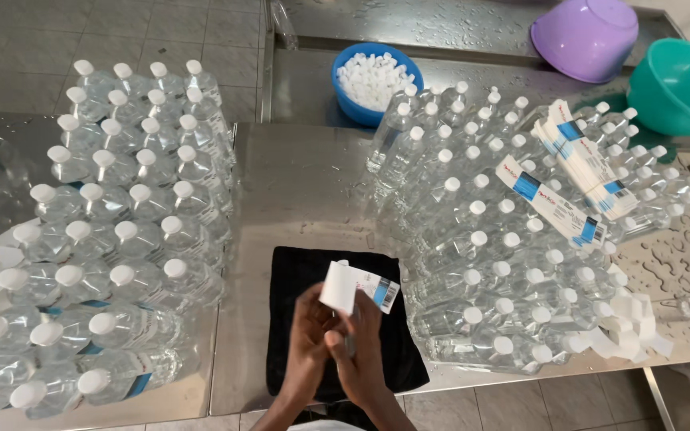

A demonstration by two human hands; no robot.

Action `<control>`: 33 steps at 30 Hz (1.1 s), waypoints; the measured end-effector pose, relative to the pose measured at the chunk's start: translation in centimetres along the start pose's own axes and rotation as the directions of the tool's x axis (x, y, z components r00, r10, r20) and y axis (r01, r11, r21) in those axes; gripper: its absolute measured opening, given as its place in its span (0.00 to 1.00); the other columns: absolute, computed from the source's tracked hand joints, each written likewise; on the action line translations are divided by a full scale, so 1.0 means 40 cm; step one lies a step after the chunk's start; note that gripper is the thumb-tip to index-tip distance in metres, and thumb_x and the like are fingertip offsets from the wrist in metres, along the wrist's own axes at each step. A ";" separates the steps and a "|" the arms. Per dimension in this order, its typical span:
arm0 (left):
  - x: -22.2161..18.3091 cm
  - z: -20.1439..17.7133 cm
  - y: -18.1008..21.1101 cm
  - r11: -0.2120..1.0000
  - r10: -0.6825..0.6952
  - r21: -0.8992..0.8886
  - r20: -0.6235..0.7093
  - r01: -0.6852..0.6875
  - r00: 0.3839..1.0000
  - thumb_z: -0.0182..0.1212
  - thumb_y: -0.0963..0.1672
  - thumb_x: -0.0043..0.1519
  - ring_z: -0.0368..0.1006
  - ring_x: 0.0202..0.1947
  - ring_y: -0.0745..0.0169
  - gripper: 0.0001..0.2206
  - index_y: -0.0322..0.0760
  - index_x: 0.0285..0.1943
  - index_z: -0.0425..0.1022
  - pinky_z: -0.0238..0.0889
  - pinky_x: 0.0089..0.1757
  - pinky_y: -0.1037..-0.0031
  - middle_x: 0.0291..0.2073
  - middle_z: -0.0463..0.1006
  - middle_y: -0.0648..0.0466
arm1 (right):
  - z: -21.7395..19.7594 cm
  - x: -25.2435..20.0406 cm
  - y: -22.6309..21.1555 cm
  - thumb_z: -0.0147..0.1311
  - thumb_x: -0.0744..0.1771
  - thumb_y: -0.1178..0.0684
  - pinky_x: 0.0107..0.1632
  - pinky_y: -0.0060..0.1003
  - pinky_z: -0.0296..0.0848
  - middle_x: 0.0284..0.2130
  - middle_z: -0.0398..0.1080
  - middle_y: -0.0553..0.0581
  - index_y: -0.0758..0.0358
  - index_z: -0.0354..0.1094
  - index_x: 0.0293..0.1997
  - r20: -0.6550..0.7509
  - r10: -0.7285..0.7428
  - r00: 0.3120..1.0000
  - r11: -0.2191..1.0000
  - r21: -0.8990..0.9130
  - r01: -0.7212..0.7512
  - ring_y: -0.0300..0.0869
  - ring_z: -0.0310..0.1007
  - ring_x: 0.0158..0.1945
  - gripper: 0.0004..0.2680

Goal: The person repeatedly picks up clear plastic water bottles and applies white paper labels to them by hand. They smooth the labels onto the bottles and place the finished items into a growing stack on the left side of the stainless steel table.

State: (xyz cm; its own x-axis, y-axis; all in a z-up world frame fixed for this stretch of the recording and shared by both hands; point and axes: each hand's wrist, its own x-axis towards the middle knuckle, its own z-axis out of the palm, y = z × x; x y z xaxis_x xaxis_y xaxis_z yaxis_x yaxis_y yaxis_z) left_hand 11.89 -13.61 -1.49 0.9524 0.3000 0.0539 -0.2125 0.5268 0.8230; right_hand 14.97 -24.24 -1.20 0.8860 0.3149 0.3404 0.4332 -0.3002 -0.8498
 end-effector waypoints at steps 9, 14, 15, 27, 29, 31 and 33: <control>0.065 -0.043 -0.090 0.850 -0.355 -0.517 -0.426 0.098 0.832 0.61 0.40 0.66 0.79 0.56 0.47 0.12 0.39 0.57 0.71 0.75 0.58 0.54 0.56 0.81 0.43 | -0.099 -0.046 0.077 0.52 0.73 0.58 0.60 0.42 0.79 0.58 0.77 0.60 0.60 0.77 0.62 0.150 -0.163 0.975 0.972 0.193 0.132 0.51 0.76 0.64 0.11; 0.042 -0.023 -0.158 0.855 -0.392 -0.504 -0.478 0.120 0.786 0.69 0.45 0.66 0.78 0.40 0.60 0.13 0.49 0.35 0.66 0.73 0.37 0.70 0.44 0.80 0.53 | -0.066 -0.073 0.258 0.51 0.69 0.34 0.63 0.52 0.76 0.56 0.76 0.66 0.69 0.70 0.64 0.557 0.511 0.654 0.099 0.718 -0.689 0.52 0.77 0.60 0.25; 0.038 -0.011 -0.165 0.854 -0.399 -0.506 -0.484 0.123 0.778 0.69 0.45 0.66 0.78 0.40 0.60 0.13 0.49 0.35 0.66 0.73 0.37 0.70 0.44 0.80 0.53 | -0.061 -0.069 0.286 0.51 0.69 0.34 0.63 0.52 0.76 0.56 0.76 0.66 0.69 0.70 0.64 0.562 0.518 0.645 0.092 0.713 -0.695 0.52 0.77 0.60 0.25; 0.008 -0.082 -0.285 0.912 -0.250 0.093 -0.646 0.399 0.721 0.63 0.49 0.67 0.86 0.49 0.49 0.15 0.33 0.52 0.78 0.85 0.50 0.63 0.45 0.86 0.44 | -0.029 -0.046 0.450 0.69 0.65 0.55 0.54 0.47 0.86 0.38 0.84 0.71 0.79 0.81 0.37 0.160 0.856 0.492 0.282 0.654 -0.702 0.55 0.85 0.46 0.11; 0.012 -0.124 -0.353 0.918 -0.213 0.134 -0.628 0.374 0.748 0.59 0.51 0.70 0.84 0.52 0.53 0.15 0.36 0.52 0.78 0.84 0.49 0.62 0.46 0.86 0.47 | -0.030 -0.034 0.436 0.65 0.67 0.51 0.53 0.41 0.82 0.44 0.82 0.58 0.65 0.79 0.55 0.062 0.799 0.598 0.480 0.533 -0.697 0.45 0.82 0.48 0.13; 0.041 -0.103 -0.319 0.901 -0.244 0.126 -0.644 0.414 0.725 0.60 0.51 0.71 0.79 0.58 0.41 0.22 0.33 0.67 0.69 0.75 0.57 0.47 0.58 0.76 0.38 | -0.023 -0.031 0.466 0.68 0.68 0.52 0.54 0.44 0.82 0.38 0.76 0.56 0.69 0.77 0.57 0.036 0.803 0.595 0.484 0.543 -0.687 0.42 0.78 0.44 0.14; 0.057 -0.111 -0.335 0.883 -0.274 0.115 -0.660 0.455 0.699 0.60 0.52 0.73 0.74 0.65 0.29 0.33 0.30 0.82 0.59 0.65 0.66 0.32 0.70 0.66 0.30 | -0.016 -0.025 0.480 0.70 0.68 0.52 0.55 0.46 0.81 0.31 0.70 0.54 0.72 0.75 0.59 0.010 0.807 0.590 0.488 0.550 -0.677 0.39 0.75 0.40 0.16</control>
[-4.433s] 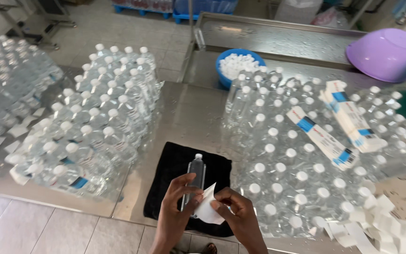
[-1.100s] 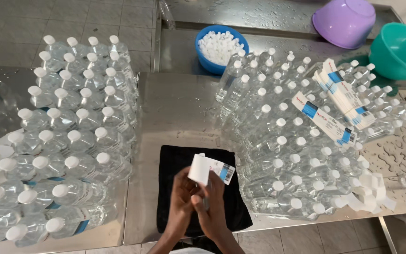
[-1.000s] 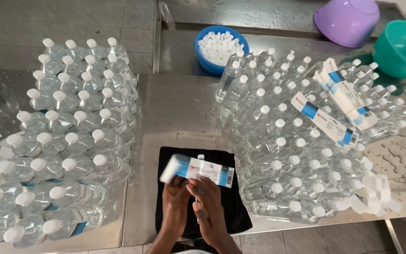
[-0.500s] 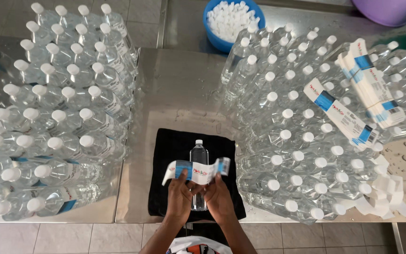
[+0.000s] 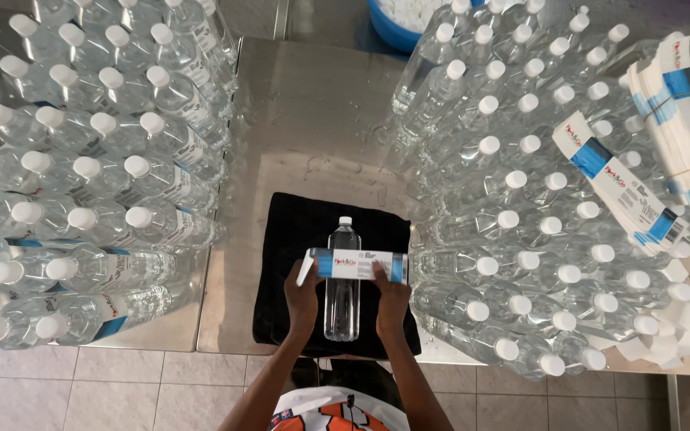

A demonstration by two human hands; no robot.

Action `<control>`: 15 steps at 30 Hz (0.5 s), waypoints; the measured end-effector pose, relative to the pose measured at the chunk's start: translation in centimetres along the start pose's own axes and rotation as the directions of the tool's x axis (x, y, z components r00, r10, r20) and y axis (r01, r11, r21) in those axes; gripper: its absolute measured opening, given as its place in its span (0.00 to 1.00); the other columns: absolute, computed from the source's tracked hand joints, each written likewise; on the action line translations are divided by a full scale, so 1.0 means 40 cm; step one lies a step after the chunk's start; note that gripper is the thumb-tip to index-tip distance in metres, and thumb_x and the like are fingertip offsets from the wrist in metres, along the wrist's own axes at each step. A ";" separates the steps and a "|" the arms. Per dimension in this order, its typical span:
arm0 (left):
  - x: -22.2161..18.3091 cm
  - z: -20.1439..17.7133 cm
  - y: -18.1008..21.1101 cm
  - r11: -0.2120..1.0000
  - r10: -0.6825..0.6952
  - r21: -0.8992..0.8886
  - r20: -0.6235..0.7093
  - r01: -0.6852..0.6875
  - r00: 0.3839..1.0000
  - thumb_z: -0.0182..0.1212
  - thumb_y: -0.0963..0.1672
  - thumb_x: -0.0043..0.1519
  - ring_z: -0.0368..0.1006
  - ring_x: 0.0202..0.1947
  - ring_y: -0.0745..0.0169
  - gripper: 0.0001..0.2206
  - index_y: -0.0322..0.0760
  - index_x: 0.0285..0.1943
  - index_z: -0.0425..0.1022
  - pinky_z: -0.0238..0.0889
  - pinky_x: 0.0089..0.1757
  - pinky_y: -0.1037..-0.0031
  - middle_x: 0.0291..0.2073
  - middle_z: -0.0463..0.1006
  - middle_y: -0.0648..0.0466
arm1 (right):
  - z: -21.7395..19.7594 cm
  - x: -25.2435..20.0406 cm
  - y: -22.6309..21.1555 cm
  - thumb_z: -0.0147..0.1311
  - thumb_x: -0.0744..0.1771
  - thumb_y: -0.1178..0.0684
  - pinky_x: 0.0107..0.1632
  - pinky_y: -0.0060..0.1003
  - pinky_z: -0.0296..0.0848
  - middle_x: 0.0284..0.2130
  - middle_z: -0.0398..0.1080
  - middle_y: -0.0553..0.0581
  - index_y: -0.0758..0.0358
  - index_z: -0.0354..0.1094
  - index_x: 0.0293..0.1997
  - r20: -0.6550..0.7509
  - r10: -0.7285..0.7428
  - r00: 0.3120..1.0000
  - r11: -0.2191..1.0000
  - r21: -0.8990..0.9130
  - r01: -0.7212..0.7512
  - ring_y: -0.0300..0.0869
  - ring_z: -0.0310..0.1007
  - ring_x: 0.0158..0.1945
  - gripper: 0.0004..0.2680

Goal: The person repeatedly picks up clear plastic water bottles and applies white paper labels to them by hand. They smooth the labels onto the bottles and place the finished items into a growing stack on the left side of the stainless steel table.

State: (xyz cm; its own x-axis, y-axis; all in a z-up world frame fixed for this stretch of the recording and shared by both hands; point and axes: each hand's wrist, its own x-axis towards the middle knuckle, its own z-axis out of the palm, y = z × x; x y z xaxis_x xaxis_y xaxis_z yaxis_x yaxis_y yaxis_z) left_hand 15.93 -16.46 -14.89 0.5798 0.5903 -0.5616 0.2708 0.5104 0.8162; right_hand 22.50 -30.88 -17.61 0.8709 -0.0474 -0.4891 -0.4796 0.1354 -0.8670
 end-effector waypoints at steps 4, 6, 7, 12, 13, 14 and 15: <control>0.067 0.003 -0.068 1.000 0.022 0.019 -0.091 -0.020 0.996 0.67 0.49 0.71 0.75 0.63 0.33 0.22 0.35 0.71 0.77 0.70 0.63 0.41 0.64 0.75 0.36 | 0.015 0.041 0.021 0.69 0.69 0.51 0.58 0.48 0.79 0.36 0.71 0.58 0.74 0.73 0.55 -0.003 0.035 0.999 0.997 0.063 -0.035 0.44 0.77 0.44 0.15; 0.084 0.005 -0.075 1.000 -0.015 0.001 -0.123 0.015 0.992 0.69 0.49 0.70 0.77 0.62 0.36 0.21 0.36 0.69 0.80 0.69 0.64 0.44 0.63 0.76 0.38 | 0.014 0.063 0.039 0.69 0.69 0.51 0.60 0.47 0.81 0.38 0.72 0.60 0.74 0.74 0.55 -0.004 0.077 0.997 0.990 0.117 -0.076 0.47 0.78 0.46 0.15; 0.092 0.003 -0.076 0.991 -0.042 -0.131 -0.108 0.028 0.993 0.69 0.47 0.70 0.73 0.64 0.30 0.20 0.32 0.69 0.79 0.69 0.65 0.40 0.64 0.75 0.35 | 0.016 0.068 0.046 0.68 0.70 0.52 0.61 0.52 0.82 0.37 0.65 0.58 0.76 0.71 0.52 0.015 0.079 0.997 0.988 0.129 -0.080 0.48 0.77 0.48 0.14; 0.119 0.002 -0.081 0.925 -0.170 -0.359 -0.094 0.126 0.981 0.75 0.46 0.66 0.82 0.52 0.45 0.21 0.28 0.63 0.81 0.70 0.66 0.46 0.47 0.84 0.43 | 0.044 0.059 0.004 0.65 0.71 0.51 0.64 0.56 0.81 0.41 0.61 0.59 0.73 0.67 0.52 0.007 0.135 0.991 0.983 0.126 -0.135 0.52 0.75 0.52 0.13; 0.122 0.001 -0.084 0.924 -0.171 -0.361 -0.091 0.128 0.981 0.75 0.46 0.66 0.82 0.53 0.43 0.21 0.27 0.63 0.81 0.71 0.65 0.46 0.48 0.85 0.42 | 0.053 0.049 -0.015 0.65 0.71 0.51 0.63 0.56 0.82 0.40 0.61 0.58 0.74 0.67 0.51 0.005 0.135 0.991 0.983 0.127 -0.135 0.51 0.75 0.51 0.13; 0.125 0.000 -0.086 0.923 -0.173 -0.362 -0.089 0.130 0.981 0.75 0.46 0.66 0.82 0.54 0.41 0.21 0.27 0.63 0.81 0.72 0.64 0.46 0.48 0.85 0.41 | 0.062 0.040 -0.034 0.65 0.71 0.52 0.62 0.56 0.83 0.38 0.61 0.58 0.74 0.66 0.49 0.002 0.136 0.991 0.983 0.127 -0.135 0.50 0.75 0.49 0.13; 0.124 -0.001 -0.088 0.923 -0.175 -0.361 -0.089 0.132 0.981 0.75 0.46 0.66 0.82 0.54 0.41 0.21 0.27 0.63 0.81 0.72 0.64 0.46 0.48 0.85 0.41 | 0.065 0.034 -0.042 0.65 0.71 0.52 0.62 0.56 0.83 0.38 0.61 0.58 0.74 0.66 0.49 0.001 0.137 0.991 0.983 0.126 -0.136 0.50 0.75 0.49 0.13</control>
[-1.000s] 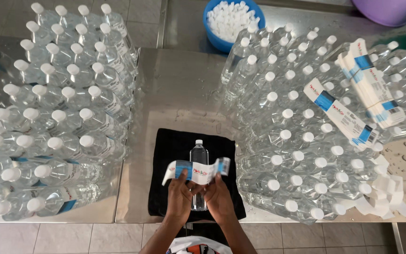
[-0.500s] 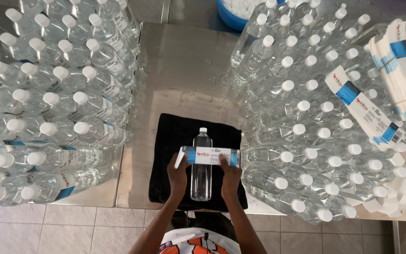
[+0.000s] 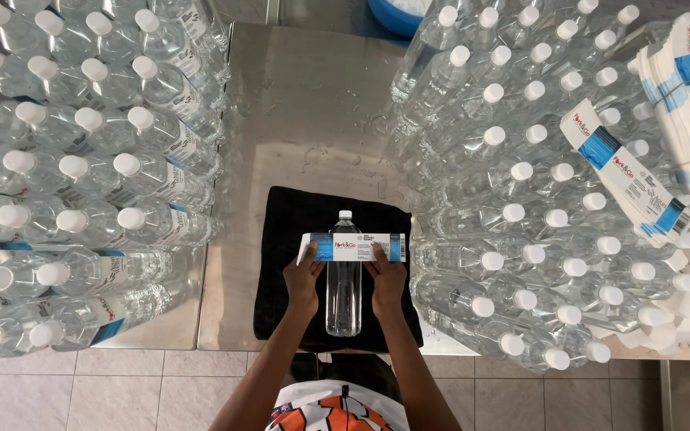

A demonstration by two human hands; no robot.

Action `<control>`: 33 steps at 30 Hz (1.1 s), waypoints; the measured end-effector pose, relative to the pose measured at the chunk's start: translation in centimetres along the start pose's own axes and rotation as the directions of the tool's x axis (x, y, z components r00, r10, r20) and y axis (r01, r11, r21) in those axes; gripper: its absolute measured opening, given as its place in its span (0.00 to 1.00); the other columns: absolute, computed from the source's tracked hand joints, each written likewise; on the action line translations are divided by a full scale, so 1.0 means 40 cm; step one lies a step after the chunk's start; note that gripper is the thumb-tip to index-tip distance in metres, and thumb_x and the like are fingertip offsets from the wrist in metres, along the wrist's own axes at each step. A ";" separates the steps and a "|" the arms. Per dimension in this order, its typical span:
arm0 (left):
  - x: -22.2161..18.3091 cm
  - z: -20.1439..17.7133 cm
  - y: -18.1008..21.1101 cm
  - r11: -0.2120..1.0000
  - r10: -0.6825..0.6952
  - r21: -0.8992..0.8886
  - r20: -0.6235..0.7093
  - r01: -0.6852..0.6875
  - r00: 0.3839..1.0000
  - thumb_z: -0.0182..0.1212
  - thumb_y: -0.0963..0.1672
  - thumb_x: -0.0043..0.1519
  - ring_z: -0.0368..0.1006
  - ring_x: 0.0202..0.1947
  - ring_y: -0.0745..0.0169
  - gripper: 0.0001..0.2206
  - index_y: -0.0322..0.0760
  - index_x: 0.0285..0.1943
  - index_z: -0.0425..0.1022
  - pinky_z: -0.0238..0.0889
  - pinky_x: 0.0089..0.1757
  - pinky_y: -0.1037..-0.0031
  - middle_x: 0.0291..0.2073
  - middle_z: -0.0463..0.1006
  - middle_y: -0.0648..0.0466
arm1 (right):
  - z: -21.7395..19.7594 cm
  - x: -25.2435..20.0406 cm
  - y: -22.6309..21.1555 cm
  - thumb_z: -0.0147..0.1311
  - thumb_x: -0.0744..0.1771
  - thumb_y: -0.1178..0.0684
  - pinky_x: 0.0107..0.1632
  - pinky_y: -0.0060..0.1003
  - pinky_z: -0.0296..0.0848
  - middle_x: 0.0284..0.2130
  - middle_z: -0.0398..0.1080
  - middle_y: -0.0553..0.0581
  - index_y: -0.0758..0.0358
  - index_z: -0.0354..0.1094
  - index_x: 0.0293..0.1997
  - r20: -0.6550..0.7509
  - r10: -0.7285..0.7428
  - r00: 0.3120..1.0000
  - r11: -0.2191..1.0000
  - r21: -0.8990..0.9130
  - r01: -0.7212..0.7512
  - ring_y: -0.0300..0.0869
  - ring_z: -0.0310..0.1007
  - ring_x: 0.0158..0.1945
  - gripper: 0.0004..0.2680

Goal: The person repeatedly picks up clear plastic water bottles and applies white paper labels to them by hand. They smooth the labels onto the bottles and place the finished items into a growing stack on the left side of the stainless steel table.

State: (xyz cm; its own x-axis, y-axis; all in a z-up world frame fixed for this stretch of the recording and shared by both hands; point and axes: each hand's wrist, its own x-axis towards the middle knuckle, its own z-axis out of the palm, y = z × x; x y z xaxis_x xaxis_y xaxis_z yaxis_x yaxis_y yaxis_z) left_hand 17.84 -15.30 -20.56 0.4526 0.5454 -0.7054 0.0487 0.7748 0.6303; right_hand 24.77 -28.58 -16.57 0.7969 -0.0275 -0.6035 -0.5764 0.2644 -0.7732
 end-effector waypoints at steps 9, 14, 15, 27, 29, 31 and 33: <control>0.003 0.002 0.007 0.999 -0.015 0.036 -0.011 0.015 1.000 0.76 0.45 0.65 0.81 0.56 0.39 0.22 0.22 0.62 0.79 0.72 0.65 0.47 0.48 0.85 0.39 | 0.013 -0.021 -0.022 0.65 0.71 0.50 0.63 0.57 0.83 0.34 0.55 0.55 0.73 0.59 0.43 -0.007 0.021 1.000 1.000 0.018 -0.021 0.51 0.76 0.48 0.16; 0.001 0.006 0.009 0.997 0.009 0.072 -0.019 -0.007 1.000 0.76 0.45 0.65 0.80 0.57 0.37 0.22 0.23 0.62 0.80 0.72 0.64 0.47 0.49 0.84 0.38 | 0.018 -0.024 -0.026 0.67 0.70 0.50 0.62 0.55 0.83 0.34 0.56 0.53 0.71 0.61 0.45 -0.016 0.018 1.000 1.000 0.024 -0.018 0.49 0.76 0.47 0.15; 0.002 0.005 0.009 0.997 0.009 0.072 -0.017 -0.008 1.000 0.76 0.45 0.65 0.80 0.57 0.37 0.22 0.23 0.62 0.80 0.72 0.64 0.47 0.49 0.84 0.38 | 0.016 -0.023 -0.026 0.67 0.70 0.50 0.62 0.55 0.83 0.34 0.56 0.53 0.71 0.61 0.45 -0.016 0.017 1.000 1.000 0.024 -0.016 0.49 0.76 0.47 0.15; 0.000 0.008 0.017 0.991 0.039 0.130 0.024 -0.042 0.999 0.73 0.46 0.68 0.72 0.66 0.29 0.22 0.25 0.66 0.78 0.70 0.67 0.44 0.60 0.79 0.33 | 0.015 -0.022 -0.021 0.64 0.71 0.50 0.63 0.58 0.82 0.33 0.57 0.56 0.72 0.59 0.42 0.021 -0.013 1.000 1.000 0.019 0.013 0.51 0.75 0.46 0.15; 0.001 0.009 0.016 0.990 0.050 0.132 0.033 -0.054 0.998 0.71 0.45 0.69 0.70 0.68 0.27 0.21 0.26 0.67 0.77 0.70 0.67 0.43 0.64 0.76 0.31 | 0.006 -0.008 -0.008 0.65 0.71 0.50 0.63 0.59 0.83 0.34 0.59 0.57 0.75 0.62 0.45 0.017 -0.011 1.000 1.000 0.024 0.011 0.52 0.76 0.46 0.15; 0.000 0.009 0.017 0.989 0.046 0.140 0.025 -0.049 0.999 0.71 0.45 0.69 0.69 0.68 0.27 0.21 0.26 0.67 0.78 0.70 0.67 0.44 0.64 0.76 0.32 | -0.002 0.005 0.006 0.65 0.71 0.50 0.63 0.59 0.83 0.34 0.59 0.58 0.75 0.63 0.46 0.025 -0.017 1.000 1.000 0.022 0.016 0.52 0.76 0.46 0.15; -0.001 0.011 0.019 0.988 0.044 0.147 0.019 -0.046 0.999 0.72 0.45 0.69 0.69 0.68 0.28 0.21 0.27 0.67 0.78 0.70 0.67 0.44 0.65 0.76 0.33 | -0.004 0.012 0.011 0.65 0.71 0.50 0.63 0.59 0.83 0.34 0.60 0.58 0.75 0.64 0.47 0.034 -0.023 0.999 1.000 0.022 0.022 0.52 0.76 0.46 0.15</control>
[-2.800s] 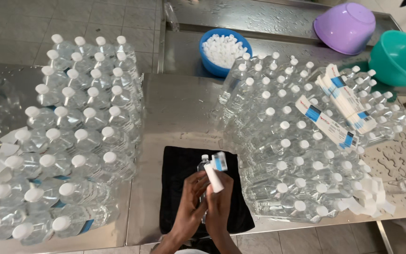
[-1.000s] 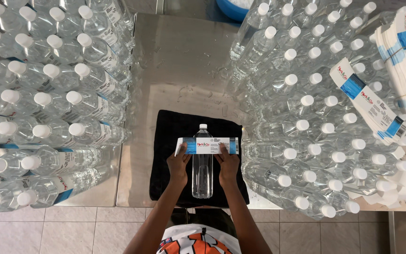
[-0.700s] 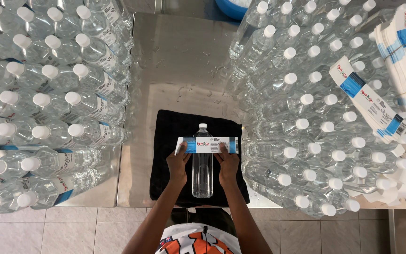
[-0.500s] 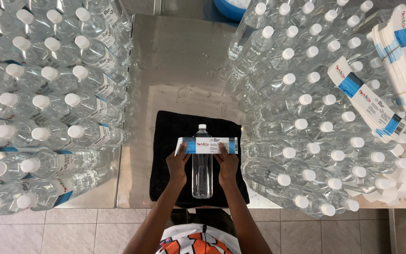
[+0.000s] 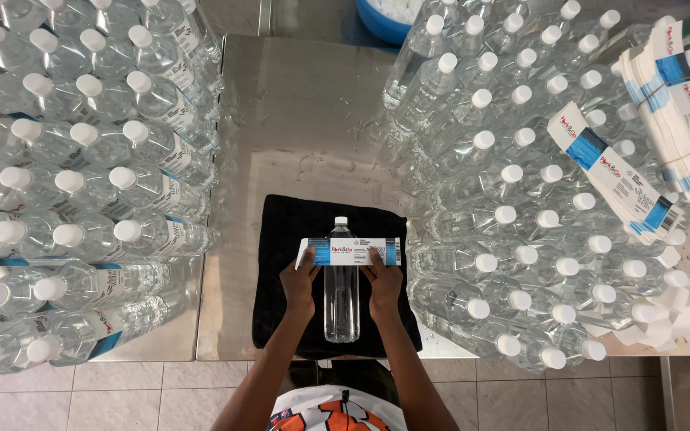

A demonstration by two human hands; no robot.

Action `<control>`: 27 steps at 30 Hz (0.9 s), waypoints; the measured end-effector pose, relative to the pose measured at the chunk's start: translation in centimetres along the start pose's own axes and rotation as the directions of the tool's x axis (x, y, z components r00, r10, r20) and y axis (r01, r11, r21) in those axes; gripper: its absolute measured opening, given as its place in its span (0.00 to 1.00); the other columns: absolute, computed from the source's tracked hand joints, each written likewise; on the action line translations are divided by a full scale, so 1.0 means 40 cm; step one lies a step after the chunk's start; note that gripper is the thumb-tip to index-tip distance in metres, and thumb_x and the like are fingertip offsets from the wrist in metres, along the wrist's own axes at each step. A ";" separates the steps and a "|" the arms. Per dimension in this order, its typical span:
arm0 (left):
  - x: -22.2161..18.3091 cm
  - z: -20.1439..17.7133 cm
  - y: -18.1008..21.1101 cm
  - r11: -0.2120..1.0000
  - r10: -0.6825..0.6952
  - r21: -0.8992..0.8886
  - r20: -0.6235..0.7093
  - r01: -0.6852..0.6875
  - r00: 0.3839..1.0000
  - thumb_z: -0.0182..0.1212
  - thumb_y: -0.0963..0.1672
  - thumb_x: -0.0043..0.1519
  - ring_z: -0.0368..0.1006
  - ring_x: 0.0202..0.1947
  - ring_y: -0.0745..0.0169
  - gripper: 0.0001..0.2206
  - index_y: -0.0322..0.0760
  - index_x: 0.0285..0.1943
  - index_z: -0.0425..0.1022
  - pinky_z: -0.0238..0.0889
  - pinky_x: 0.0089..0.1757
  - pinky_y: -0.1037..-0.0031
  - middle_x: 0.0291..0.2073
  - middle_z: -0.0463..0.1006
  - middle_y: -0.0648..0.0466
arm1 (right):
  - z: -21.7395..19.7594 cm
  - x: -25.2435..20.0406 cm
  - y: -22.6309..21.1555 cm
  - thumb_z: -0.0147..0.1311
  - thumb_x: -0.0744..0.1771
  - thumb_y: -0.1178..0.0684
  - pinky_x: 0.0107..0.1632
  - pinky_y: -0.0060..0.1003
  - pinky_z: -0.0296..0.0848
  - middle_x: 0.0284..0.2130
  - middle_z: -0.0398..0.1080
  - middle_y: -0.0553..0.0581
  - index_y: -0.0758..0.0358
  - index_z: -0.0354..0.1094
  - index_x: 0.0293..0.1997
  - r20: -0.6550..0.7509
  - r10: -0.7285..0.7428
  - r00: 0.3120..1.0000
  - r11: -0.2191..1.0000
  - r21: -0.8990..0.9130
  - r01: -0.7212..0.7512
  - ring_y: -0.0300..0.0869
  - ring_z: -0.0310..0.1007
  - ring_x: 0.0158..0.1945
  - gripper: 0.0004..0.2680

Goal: The person repeatedly picks up clear plastic water bottles and applies white paper labels to them by hand. They smooth the labels onto the bottles and place the finished items into a growing stack on the left side of the stainless steel table.

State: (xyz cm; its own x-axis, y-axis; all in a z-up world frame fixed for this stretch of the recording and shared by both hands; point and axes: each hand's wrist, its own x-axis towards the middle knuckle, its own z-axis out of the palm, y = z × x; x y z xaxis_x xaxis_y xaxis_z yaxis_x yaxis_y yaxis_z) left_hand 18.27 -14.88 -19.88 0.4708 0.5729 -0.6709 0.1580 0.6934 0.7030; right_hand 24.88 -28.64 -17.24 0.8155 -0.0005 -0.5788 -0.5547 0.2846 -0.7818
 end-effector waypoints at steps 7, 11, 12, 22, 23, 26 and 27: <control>-0.008 0.004 0.003 1.000 0.008 0.011 0.006 -0.008 1.000 0.70 0.46 0.70 0.66 0.70 0.24 0.23 0.25 0.69 0.75 0.69 0.68 0.41 0.68 0.72 0.30 | -0.014 0.020 0.024 0.66 0.70 0.51 0.62 0.60 0.84 0.37 0.63 0.61 0.77 0.66 0.49 -0.017 -0.010 1.000 1.000 -0.006 0.010 0.55 0.77 0.49 0.15; 0.003 0.019 0.007 1.000 -0.027 -0.015 -0.044 0.026 0.999 0.73 0.46 0.68 0.70 0.68 0.30 0.25 0.25 0.70 0.75 0.73 0.65 0.45 0.65 0.74 0.34 | -0.021 0.030 0.032 0.68 0.70 0.51 0.60 0.63 0.85 0.38 0.65 0.65 0.78 0.68 0.50 -0.035 -0.009 0.999 0.999 -0.036 0.008 0.59 0.77 0.51 0.16; 0.003 0.016 0.000 1.000 -0.017 -0.016 -0.038 0.017 0.999 0.73 0.46 0.68 0.70 0.68 0.30 0.25 0.25 0.70 0.75 0.73 0.65 0.45 0.65 0.74 0.34 | -0.024 0.030 0.038 0.68 0.70 0.51 0.60 0.63 0.85 0.38 0.65 0.65 0.78 0.68 0.50 -0.030 -0.017 0.999 0.999 -0.030 0.016 0.59 0.77 0.51 0.16; 0.041 0.053 -0.027 0.983 -0.153 -0.122 -0.125 0.138 0.980 0.76 0.48 0.62 0.80 0.36 0.50 0.19 0.29 0.54 0.86 0.70 0.34 0.57 0.38 0.85 0.46 | 0.001 0.057 0.059 0.70 0.67 0.53 0.47 0.54 0.85 0.30 0.73 0.61 0.68 0.75 0.40 -0.124 0.122 0.985 0.991 -0.042 -0.128 0.52 0.78 0.39 0.09; 0.044 0.056 -0.029 0.969 -0.203 -0.170 -0.129 0.181 0.971 0.77 0.48 0.61 0.81 0.37 0.44 0.20 0.28 0.55 0.85 0.73 0.35 0.53 0.40 0.86 0.43 | -0.001 0.059 0.059 0.68 0.68 0.53 0.53 0.58 0.87 0.34 0.73 0.64 0.71 0.78 0.49 -0.099 0.153 0.983 0.987 -0.038 -0.158 0.55 0.78 0.44 0.11; 0.038 0.058 -0.021 0.965 -0.201 -0.194 -0.100 0.179 0.974 0.76 0.48 0.63 0.82 0.37 0.43 0.17 0.27 0.50 0.84 0.75 0.39 0.53 0.36 0.85 0.42 | 0.007 0.062 0.047 0.70 0.67 0.53 0.40 0.44 0.78 0.31 0.75 0.58 0.72 0.80 0.50 -0.110 0.182 0.977 0.983 0.014 -0.181 0.47 0.75 0.35 0.11; 0.033 0.059 -0.019 0.965 -0.198 -0.196 -0.094 0.176 0.976 0.76 0.48 0.63 0.82 0.37 0.43 0.17 0.27 0.50 0.84 0.75 0.39 0.53 0.36 0.85 0.42 | 0.006 0.060 0.041 0.70 0.67 0.53 0.40 0.44 0.78 0.31 0.75 0.58 0.72 0.80 0.50 -0.109 0.174 0.979 0.985 0.015 -0.174 0.47 0.75 0.35 0.11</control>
State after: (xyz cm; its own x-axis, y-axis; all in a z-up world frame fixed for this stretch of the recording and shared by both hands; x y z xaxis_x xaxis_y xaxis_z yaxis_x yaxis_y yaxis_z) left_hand 20.80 -15.68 -20.75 0.3465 0.4632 -0.8157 0.0650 0.8557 0.5134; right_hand 25.98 -27.93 -19.87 0.6833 -0.0550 -0.7280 -0.6857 0.2943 -0.6658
